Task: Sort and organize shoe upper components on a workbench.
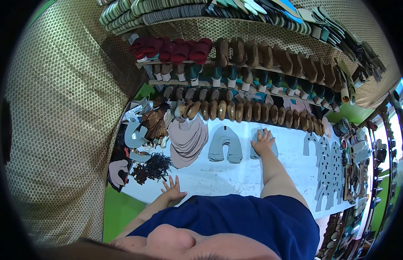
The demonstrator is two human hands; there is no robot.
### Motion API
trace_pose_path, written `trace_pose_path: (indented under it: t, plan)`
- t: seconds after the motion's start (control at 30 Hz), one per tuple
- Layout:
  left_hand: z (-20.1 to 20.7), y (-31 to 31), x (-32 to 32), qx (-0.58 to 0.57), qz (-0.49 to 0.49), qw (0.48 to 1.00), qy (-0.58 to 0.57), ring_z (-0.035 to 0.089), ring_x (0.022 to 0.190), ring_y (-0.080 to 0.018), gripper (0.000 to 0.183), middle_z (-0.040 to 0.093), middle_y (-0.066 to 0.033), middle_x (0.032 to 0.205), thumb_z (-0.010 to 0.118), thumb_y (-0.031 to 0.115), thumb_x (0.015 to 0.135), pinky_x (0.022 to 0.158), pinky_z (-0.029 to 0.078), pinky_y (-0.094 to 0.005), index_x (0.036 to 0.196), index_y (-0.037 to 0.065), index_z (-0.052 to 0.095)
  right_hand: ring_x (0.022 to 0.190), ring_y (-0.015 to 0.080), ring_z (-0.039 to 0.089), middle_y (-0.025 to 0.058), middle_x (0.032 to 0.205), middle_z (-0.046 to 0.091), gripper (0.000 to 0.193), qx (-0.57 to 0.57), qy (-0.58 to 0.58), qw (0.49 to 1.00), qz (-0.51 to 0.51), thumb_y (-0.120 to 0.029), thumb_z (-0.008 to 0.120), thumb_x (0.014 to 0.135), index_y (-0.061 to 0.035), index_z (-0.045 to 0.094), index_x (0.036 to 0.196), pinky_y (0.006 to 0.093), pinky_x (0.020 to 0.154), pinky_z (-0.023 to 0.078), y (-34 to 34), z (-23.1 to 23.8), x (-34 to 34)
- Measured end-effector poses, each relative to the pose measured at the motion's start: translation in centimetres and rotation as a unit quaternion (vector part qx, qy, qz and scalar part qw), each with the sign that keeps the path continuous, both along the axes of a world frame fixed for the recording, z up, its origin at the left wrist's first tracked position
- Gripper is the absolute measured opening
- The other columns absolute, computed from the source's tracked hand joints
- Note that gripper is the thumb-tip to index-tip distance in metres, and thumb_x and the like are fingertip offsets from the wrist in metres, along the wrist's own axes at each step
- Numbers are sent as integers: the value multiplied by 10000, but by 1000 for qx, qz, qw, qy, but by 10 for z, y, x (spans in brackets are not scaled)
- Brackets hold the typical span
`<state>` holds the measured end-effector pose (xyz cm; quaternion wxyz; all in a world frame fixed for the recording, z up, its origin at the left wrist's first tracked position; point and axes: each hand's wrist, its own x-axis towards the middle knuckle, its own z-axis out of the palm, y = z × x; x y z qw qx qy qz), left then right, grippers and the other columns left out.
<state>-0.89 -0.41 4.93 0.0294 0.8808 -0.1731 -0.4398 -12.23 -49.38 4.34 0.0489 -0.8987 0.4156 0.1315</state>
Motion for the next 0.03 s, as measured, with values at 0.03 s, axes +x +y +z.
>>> trace_pose_path:
  t: [0.03]
  plan:
    - [-1,0,1,8,0,1000,-1,-255,1382,-553,1219,-309,-178,1561,687,618,758,1053,-2,-745,1544,225,-158,1493,364,38,142,1629,35,778,-3,0,1000,-1,-590,428,925,-209,179,1557,633,1146,74,0,2,1]
